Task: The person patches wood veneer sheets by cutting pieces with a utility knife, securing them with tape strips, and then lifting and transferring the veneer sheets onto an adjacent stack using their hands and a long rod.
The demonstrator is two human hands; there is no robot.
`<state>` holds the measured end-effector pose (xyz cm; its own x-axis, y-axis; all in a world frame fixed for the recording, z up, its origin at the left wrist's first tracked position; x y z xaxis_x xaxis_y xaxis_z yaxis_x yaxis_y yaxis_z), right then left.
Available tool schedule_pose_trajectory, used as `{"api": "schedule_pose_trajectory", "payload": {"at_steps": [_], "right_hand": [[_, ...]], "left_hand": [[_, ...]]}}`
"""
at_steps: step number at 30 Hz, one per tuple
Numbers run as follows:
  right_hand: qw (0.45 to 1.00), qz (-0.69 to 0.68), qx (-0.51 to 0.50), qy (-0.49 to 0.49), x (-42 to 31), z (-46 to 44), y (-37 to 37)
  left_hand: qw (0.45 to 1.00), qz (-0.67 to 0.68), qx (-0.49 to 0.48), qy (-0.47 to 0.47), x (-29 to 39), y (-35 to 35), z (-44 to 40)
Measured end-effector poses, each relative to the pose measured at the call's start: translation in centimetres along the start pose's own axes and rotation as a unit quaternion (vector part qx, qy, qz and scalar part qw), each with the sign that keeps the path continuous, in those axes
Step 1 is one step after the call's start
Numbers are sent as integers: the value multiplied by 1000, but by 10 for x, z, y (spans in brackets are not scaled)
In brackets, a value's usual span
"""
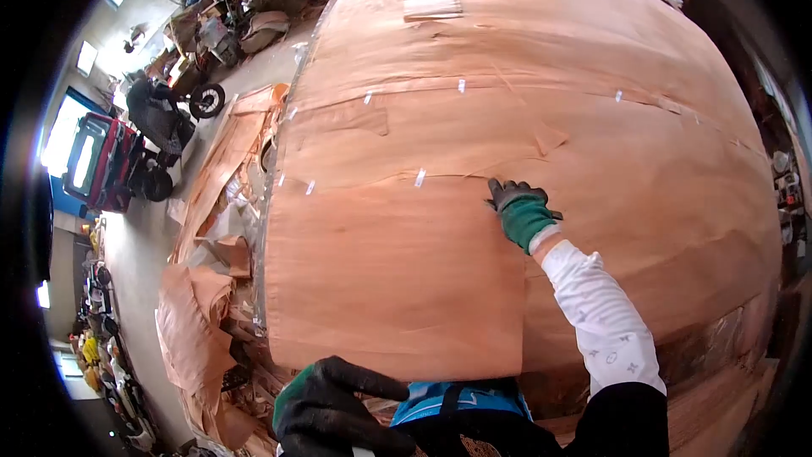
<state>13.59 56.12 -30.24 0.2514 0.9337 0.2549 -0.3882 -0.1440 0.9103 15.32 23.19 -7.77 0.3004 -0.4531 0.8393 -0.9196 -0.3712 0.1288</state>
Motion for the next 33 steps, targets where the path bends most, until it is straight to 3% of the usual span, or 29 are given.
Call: {"api": "schedule_pose_trajectory", "payload": {"at_steps": [2, 3, 5, 7, 8, 9, 11, 13, 15, 16, 18, 20, 21, 22, 23, 26, 33], "right_hand": [[988, -153, -33, 7, -15, 4, 0], [970, -240, 20, 26, -34, 9, 9], [944, -255, 175, 112, -74, 4, -6], [909, -393, 122, 72, -108, -6, 2], [861, -509, -11, -13, -125, -12, 22], [776, -606, -143, -99, -137, -18, 31], [812, -580, -35, -52, -157, -57, -8], [820, -562, 81, -70, -171, -70, -20], [840, -498, 193, -90, -180, -78, -20], [854, -448, 247, -99, -181, -79, -13], [864, -432, 229, -118, -186, -79, -4], [899, -393, 163, -108, -191, -89, -6], [897, -369, 225, -95, -195, -90, -13], [899, -364, 218, -106, -197, -88, -8], [902, -360, 209, -117, -198, -87, -4], [934, -319, 120, -108, -197, -93, 11], [963, -267, 26, 24, -165, -67, 23]], "left_hand": [[1000, 15, 7, -1, 3, 10, 15], [1000, 22, 7, 1, 5, 15, 22], [999, 39, 8, 4, 7, 23, 33], [998, 56, 7, 7, 4, 33, 40], [998, 64, 6, 10, 2, 38, 43], [997, 74, 5, 15, 0, 43, 45], [995, 94, 5, 34, -8, 53, 45], [989, 118, 29, 83, -27, 66, 46], [960, 155, 173, 153, -74, 78, 52], [936, 173, 283, 116, -112, 82, 54], [947, 45, 278, 157, -198, 103, 67], [942, 15, 288, 175, -255, 110, 68], [943, -57, 266, 190, -273, 111, 64], [939, -129, 243, 204, -288, 112, 59], [929, -201, 219, 219, -302, 112, 57], [839, -349, 165, 383, -337, 106, 52], [863, -348, 130, 342, -340, 97, 47]]}}
Point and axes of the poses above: each hand's wrist, its own z-axis away from the middle knuckle, its own y-axis out of the back of the hand, x = y × z, the point moved 2 cm from there along -z, towards the middle knuckle, and after that the axes turned 12 degrees about z, right-handed, at the moved point
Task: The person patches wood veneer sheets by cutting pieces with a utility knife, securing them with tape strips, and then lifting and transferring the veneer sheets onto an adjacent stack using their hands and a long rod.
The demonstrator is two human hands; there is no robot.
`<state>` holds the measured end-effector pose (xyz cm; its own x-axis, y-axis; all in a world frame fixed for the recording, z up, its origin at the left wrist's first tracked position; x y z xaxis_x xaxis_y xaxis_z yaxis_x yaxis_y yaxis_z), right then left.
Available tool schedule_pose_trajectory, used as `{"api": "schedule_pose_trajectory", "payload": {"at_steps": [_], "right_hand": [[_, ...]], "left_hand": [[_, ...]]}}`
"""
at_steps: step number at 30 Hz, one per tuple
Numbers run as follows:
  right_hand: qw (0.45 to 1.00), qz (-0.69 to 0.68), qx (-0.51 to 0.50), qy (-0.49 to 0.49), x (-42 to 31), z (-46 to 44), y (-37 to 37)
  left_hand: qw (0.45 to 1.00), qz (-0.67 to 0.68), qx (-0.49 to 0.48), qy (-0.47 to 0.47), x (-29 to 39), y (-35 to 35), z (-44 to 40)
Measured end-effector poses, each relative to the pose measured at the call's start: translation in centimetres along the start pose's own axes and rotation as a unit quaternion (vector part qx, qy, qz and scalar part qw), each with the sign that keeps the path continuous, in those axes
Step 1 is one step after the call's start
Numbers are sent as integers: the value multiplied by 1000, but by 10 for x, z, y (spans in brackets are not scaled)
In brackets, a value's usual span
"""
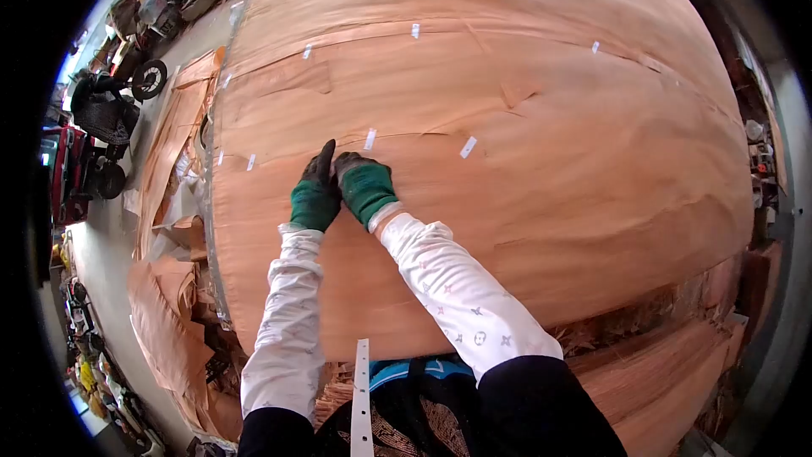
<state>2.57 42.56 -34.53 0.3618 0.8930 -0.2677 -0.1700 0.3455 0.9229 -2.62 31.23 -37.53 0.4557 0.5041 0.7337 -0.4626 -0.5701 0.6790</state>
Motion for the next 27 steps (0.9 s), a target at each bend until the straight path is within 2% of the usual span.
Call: {"api": "schedule_pose_trajectory", "payload": {"at_steps": [1, 2, 5, 6, 9, 10, 15, 17, 19, 22, 24, 25, 26, 27], "right_hand": [[1000, 5, -19, 22, 7, 3, 2], [999, 12, 6, 48, 16, 0, -11], [985, 102, -6, 138, 53, 24, -11], [975, 151, 29, 160, 68, 42, 2], [950, 172, 40, 258, 130, 52, 4], [940, 199, 11, 276, 147, 56, 20], [863, 236, 44, 444, 220, 29, 45], [825, 283, 22, 488, 238, 10, 62], [833, 278, -49, 475, 252, -7, 88], [778, 428, -97, 449, 259, -19, 118], [870, 316, -4, 378, 257, 11, 134], [904, 254, 47, 341, 256, 32, 140], [938, 58, 120, 319, 265, 48, 118], [930, -141, 185, 286, 278, 64, 92]], "left_hand": [[1000, 4, -6, -15, 8, 0, 0], [999, -34, -12, -18, 5, -5, 0], [990, -129, -55, 8, 30, -5, 5], [991, -128, -43, 18, 35, -8, 6], [991, -121, -49, 21, 28, -13, 5], [990, -125, -55, 26, 28, -13, 3], [990, -124, -59, 46, 37, -13, 2], [991, -118, -56, 37, 34, -12, 3], [990, -118, -60, 48, 34, -12, 4], [989, -128, -63, 40, 35, -13, 2], [988, -133, -66, 52, 40, -9, 3], [991, -128, -27, 26, 42, -7, 8], [992, -124, 14, 0, 45, -11, 16], [991, -121, 56, -25, 51, -15, 22]]}}
Point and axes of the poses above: each hand's wrist, its own z-axis away from the middle knuckle, its own y-axis out of the back of the hand, x = y × z, the point moved 2 cm from there along -z, towards the middle knuckle, and after that the axes turned 12 degrees about z, right-handed, at the moved point
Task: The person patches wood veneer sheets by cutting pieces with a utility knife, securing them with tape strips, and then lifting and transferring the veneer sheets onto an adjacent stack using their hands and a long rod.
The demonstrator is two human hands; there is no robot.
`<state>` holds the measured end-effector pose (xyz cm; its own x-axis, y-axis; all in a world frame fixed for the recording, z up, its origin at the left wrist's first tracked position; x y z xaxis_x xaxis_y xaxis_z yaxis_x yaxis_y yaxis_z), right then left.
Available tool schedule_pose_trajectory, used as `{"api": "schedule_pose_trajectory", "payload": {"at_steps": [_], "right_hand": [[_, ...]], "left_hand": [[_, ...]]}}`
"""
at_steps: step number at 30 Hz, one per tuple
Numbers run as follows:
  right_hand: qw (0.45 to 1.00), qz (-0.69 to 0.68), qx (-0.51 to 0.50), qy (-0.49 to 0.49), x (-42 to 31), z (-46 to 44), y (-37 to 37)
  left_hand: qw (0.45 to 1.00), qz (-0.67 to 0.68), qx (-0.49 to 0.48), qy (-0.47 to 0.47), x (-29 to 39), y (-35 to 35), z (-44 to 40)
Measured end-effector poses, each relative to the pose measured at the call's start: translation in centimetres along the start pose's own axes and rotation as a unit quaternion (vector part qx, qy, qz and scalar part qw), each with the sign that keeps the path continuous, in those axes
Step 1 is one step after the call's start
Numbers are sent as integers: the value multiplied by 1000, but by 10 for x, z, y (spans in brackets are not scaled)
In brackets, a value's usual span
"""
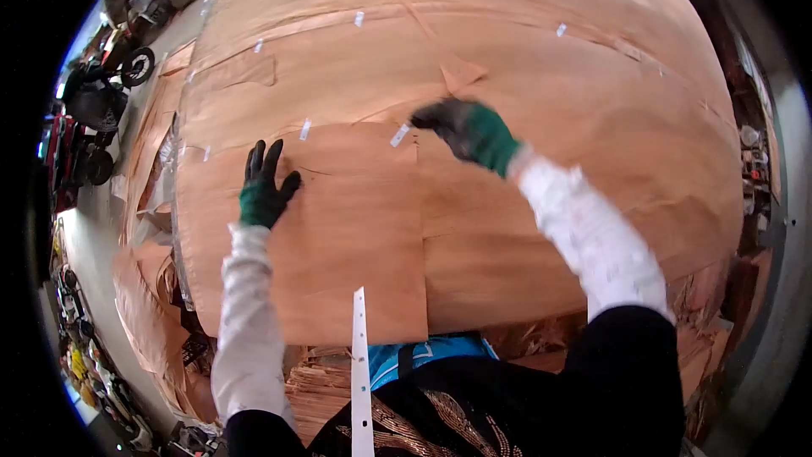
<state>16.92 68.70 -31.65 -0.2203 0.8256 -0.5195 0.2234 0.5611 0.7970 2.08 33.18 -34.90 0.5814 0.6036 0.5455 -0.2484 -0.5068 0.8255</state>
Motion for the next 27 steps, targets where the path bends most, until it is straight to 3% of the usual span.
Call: {"api": "schedule_pose_trajectory", "payload": {"at_steps": [2, 4, 6, 8, 11, 12, 13, 14, 16, 17, 19, 20, 22, 24, 25, 26, 27], "right_hand": [[970, -84, -54, -223, -24, 46, -2], [852, -299, -61, -425, -47, 93, -2], [838, -267, -65, -471, -77, 112, 6], [810, -294, -95, -499, -84, 133, 8], [791, -324, -92, -511, -96, 145, 1], [787, -332, -80, -514, -100, 149, -1], [813, -327, -50, -479, -98, 155, -10], [815, -336, -42, -470, -98, 155, -14], [818, -355, -29, -452, -103, 154, -21], [864, -244, -55, -437, -111, 144, -17], [936, -172, -33, -305, -105, 143, -24], [962, -133, -23, -236, -104, 145, -25], [961, -85, -71, -253, -102, 153, -20], [947, -71, -106, -295, -97, 155, -17], [949, -37, -135, -281, -97, 152, -15], [950, -3, -164, -266, -95, 147, -15], [949, 31, -194, -248, -93, 143, -15]], "left_hand": [[995, -27, 88, -42, 26, -2, 38], [998, -47, -33, -8, 33, -5, 93], [997, -67, -30, -8, 25, 14, 128], [996, -75, -38, 8, 10, 30, 147], [995, 88, 44, 16, 66, 68, 126], [974, 223, 34, 16, 98, 86, 115], [928, 371, 14, -17, 124, 99, 115], [894, 437, -39, -93, 170, 122, 107], [849, 501, -101, -138, 226, 131, 114], [822, 531, -135, -156, 254, 136, 117], [766, 592, -185, -167, 266, 135, 117], [769, 593, -208, -118, 264, 132, 118], [769, 588, -252, -19, 255, 120, 119], [723, 626, -214, 198, 247, 89, 107], [721, 581, -206, 316, 236, 72, 89], [698, 603, -184, 339, 214, 45, 81], [732, 555, -187, 348, 192, 18, 74]]}}
Point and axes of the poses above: each hand's wrist, its own z-axis away from the middle knuckle, its own y-axis out of the back of the hand, x = y × z, the point moved 2 cm from there along -z, towards the middle knuckle, and after that the axes turned 12 degrees about z, right-handed, at the moved point
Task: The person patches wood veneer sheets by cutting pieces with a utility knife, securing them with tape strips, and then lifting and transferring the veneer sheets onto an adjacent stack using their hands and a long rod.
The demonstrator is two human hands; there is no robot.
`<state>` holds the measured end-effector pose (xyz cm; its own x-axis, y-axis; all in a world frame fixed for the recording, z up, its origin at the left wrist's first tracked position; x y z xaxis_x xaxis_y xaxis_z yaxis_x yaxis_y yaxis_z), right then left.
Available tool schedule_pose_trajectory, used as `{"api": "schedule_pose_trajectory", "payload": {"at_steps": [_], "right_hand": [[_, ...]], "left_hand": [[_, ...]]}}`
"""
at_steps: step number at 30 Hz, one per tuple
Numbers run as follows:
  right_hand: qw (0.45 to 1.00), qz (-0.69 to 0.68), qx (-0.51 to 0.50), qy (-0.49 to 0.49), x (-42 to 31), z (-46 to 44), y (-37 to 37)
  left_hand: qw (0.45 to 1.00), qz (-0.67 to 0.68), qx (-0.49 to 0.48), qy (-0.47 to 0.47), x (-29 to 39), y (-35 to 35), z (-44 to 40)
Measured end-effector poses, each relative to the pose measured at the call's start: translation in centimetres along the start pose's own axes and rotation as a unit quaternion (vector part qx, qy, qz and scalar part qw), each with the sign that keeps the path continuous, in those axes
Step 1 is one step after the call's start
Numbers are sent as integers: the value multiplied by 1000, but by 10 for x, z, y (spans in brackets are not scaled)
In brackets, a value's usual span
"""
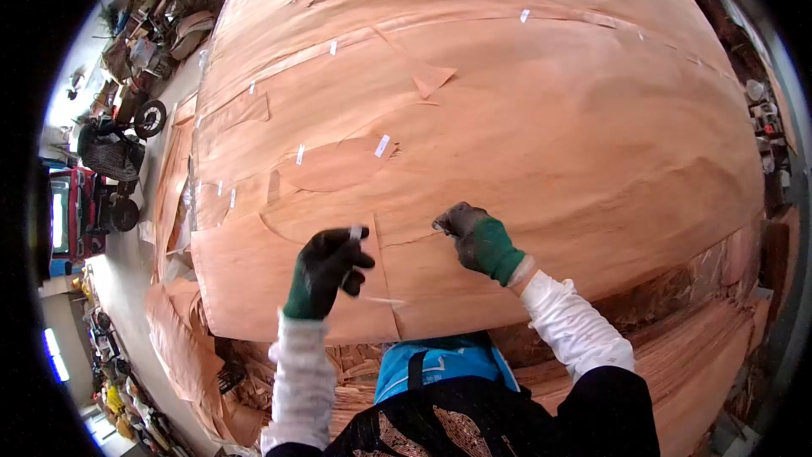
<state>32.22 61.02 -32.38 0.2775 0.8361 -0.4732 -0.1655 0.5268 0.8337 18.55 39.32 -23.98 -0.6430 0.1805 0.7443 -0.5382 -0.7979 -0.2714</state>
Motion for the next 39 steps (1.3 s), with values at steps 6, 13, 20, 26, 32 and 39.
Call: {"api": "schedule_pose_trajectory", "payload": {"at_steps": [6, 13, 20, 26, 32, 39], "right_hand": [[999, 22, -21, -15, 11, -36, 6], [998, 24, 60, 17, 16, -63, 27], [973, -130, 193, 10, 38, -84, 14], [967, 28, 249, 55, 14, -93, 36], [946, 246, 185, 107, 1, -122, 23], [892, 377, 166, 184, 21, -137, -5]], "left_hand": [[1000, 0, 9, -9, -14, -9, -93], [996, 87, 0, 6, 5, -18, -109], [998, 69, -11, 7, 5, -24, -132], [999, 43, -21, -5, -14, -21, -172], [997, 67, -23, 11, -22, -19, -178], [999, 14, 9, -45, -30, -20, -174]]}}
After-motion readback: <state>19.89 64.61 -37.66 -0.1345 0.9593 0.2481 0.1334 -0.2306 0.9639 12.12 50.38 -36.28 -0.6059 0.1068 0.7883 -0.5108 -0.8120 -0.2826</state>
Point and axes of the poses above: each hand's wrist, its own z-axis away from the middle knuckle, its own y-axis out of the back of the hand, x = y × z, the point moved 2 cm from there along -z, towards the middle knuckle, and after that the axes turned 12 degrees about z, right-handed, at the moved point
